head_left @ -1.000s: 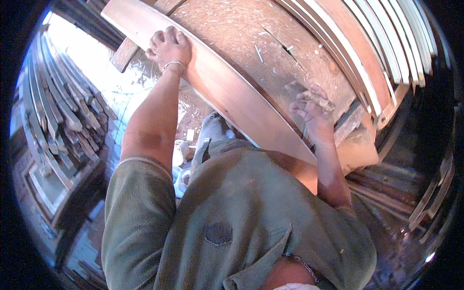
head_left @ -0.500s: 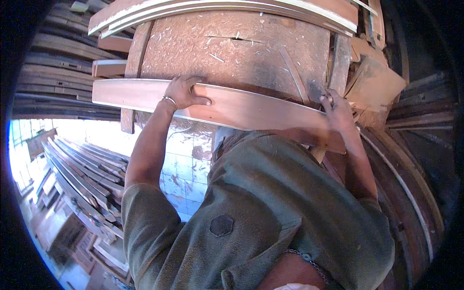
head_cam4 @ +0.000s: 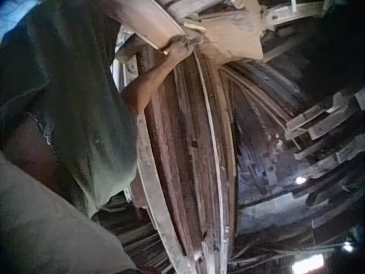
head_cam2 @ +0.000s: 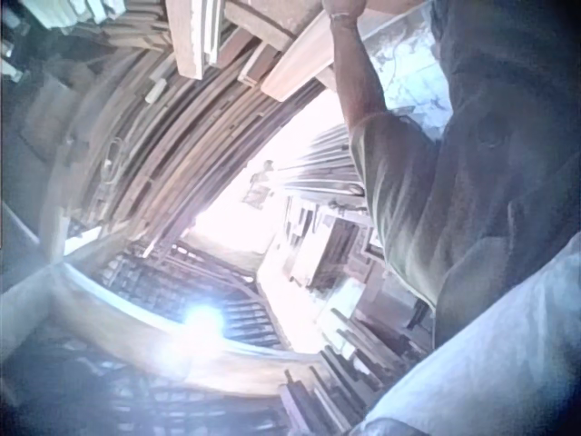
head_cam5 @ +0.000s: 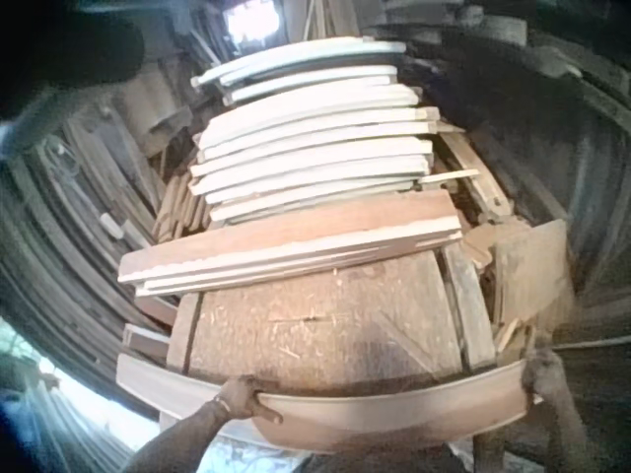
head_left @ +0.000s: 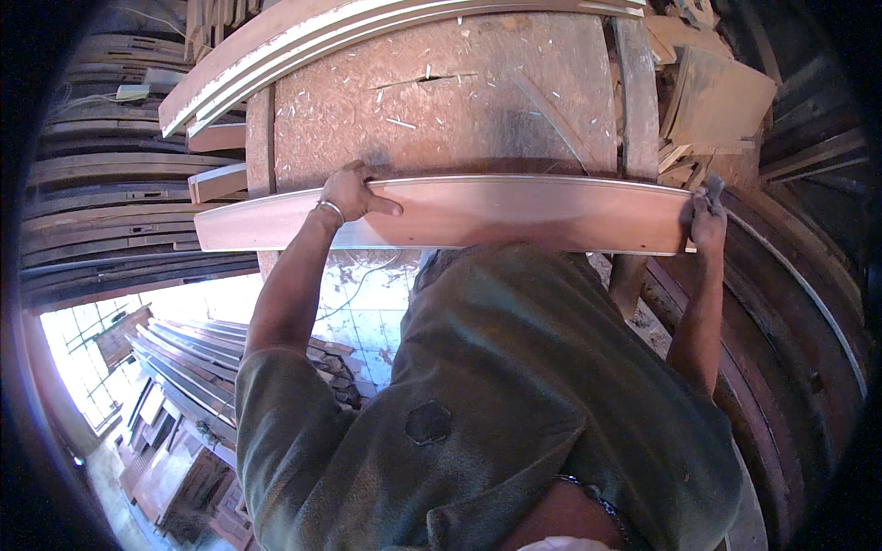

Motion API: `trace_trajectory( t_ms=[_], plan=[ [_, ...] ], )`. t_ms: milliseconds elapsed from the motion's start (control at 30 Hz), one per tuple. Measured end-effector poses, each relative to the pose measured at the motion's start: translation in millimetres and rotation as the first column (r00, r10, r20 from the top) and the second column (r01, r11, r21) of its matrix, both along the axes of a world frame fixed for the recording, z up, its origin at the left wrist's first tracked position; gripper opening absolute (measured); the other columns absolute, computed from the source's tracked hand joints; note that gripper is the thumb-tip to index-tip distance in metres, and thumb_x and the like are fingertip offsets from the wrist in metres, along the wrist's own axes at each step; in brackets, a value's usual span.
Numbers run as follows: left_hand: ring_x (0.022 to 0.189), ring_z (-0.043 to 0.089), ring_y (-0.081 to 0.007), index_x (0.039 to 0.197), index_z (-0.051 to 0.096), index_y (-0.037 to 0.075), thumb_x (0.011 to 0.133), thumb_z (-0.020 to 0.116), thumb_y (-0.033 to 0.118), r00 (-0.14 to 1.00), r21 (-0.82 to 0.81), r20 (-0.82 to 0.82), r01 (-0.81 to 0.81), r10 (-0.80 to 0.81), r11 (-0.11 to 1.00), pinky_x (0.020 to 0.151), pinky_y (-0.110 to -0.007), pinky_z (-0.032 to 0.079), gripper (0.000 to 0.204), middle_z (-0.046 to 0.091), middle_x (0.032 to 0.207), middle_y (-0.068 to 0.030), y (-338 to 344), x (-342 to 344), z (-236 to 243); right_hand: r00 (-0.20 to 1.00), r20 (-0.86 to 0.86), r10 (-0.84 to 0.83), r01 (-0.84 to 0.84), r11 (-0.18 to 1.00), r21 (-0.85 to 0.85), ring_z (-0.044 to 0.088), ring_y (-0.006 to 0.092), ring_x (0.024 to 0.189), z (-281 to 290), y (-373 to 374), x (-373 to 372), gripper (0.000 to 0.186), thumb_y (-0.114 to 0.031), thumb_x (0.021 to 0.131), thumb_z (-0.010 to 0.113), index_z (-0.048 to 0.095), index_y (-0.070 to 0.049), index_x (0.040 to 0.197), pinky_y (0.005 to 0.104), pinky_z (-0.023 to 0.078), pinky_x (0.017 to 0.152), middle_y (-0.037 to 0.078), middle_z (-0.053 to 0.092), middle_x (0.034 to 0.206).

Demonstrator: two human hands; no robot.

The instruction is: The person scrapes a wooden plank with a metal tool and then uses a handheld power router to trim the edges of wooden planks.

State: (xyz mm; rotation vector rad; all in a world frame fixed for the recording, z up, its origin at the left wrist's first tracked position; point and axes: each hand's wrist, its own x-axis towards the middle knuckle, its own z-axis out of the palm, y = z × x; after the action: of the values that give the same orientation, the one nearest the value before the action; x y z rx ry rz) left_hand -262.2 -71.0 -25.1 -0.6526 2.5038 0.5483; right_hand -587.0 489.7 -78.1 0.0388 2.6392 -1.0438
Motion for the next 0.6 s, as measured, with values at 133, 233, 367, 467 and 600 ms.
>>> trace_trajectory(
  t_ms=[133, 233, 367, 467, 600],
  plan=[
    [0.097, 0.061, -0.0352, 0.099, 0.065, -0.003, 0.038, 0.09, 0.062, 0.979, -0.083, -0.203, -0.011, -0.006, 0.996, 0.086, -0.041, 0.05, 0.092, 0.062, 0.1, -0.0165, 12.2, 25.1, 13.6, 0.977, -0.032, -0.21, 0.202, 0.966, -0.161, 0.06, 0.0187, 0.094, 16.2, 4.5, 19.0, 0.038, -0.029, 0.098, 0.057, 0.065, 0.003, 0.119, 0.0334, 0.047, 0.085, 0.009, 0.068, 0.104],
    [0.09, 0.059, -0.0348, 0.091, 0.062, -0.001, 0.035, 0.089, 0.065, 0.943, -0.168, -0.325, 0.012, -0.067, 0.986, 0.082, -0.043, 0.049, 0.09, 0.058, 0.092, -0.0149, 21.5, 39.0, 24.2, 0.963, -0.021, -0.268, 0.253, 0.929, -0.271, 0.061, 0.0158, 0.085, 30.6, 10.6, 35.1, 0.032, -0.025, 0.098, 0.059, 0.065, -0.001, 0.116, 0.0302, 0.047, 0.074, 0.007, 0.068, 0.094],
    [0.09, 0.057, -0.034, 0.089, 0.059, 0.0, 0.036, 0.089, 0.064, 0.93, -0.2, -0.365, -0.027, -0.049, 0.979, 0.082, -0.043, 0.048, 0.088, 0.055, 0.089, -0.0141, 26.4, 51.4, 27.9, 0.928, -0.143, -0.344, 0.266, 0.88, -0.393, 0.053, 0.0098, 0.061, 37.6, -15.3, 38.6, 0.024, -0.023, 0.097, 0.059, 0.065, -0.003, 0.109, 0.0273, 0.042, 0.053, 0.003, 0.063, 0.08],
    [0.096, 0.057, -0.0354, 0.091, 0.06, 0.0, 0.038, 0.087, 0.067, 0.962, -0.156, -0.274, -0.022, -0.022, 0.987, 0.087, -0.044, 0.047, 0.09, 0.057, 0.093, -0.016, 20.3, 56.7, 19.7, 0.962, -0.141, -0.236, 0.185, 0.936, -0.3, 0.052, 0.0101, 0.061, 30.2, -5.6, 20.8, 0.027, -0.026, 0.098, 0.059, 0.064, -0.002, 0.11, 0.0271, 0.042, 0.054, 0.002, 0.061, 0.078],
    [0.105, 0.058, -0.0371, 0.091, 0.062, 0.0, 0.045, 0.082, 0.075, 0.941, -0.155, -0.335, 0.001, -0.054, 0.988, 0.093, -0.045, 0.046, 0.09, 0.061, 0.102, -0.0198, 15.0, 62.7, 21.1, 0.96, -0.022, -0.278, 0.261, 0.926, -0.272, 0.055, 0.0137, 0.071, 37.5, -13.2, 35.7, 0.036, -0.031, 0.101, 0.055, 0.064, 0.0, 0.114, 0.0302, 0.046, 0.064, 0.004, 0.062, 0.081]
  ],
)
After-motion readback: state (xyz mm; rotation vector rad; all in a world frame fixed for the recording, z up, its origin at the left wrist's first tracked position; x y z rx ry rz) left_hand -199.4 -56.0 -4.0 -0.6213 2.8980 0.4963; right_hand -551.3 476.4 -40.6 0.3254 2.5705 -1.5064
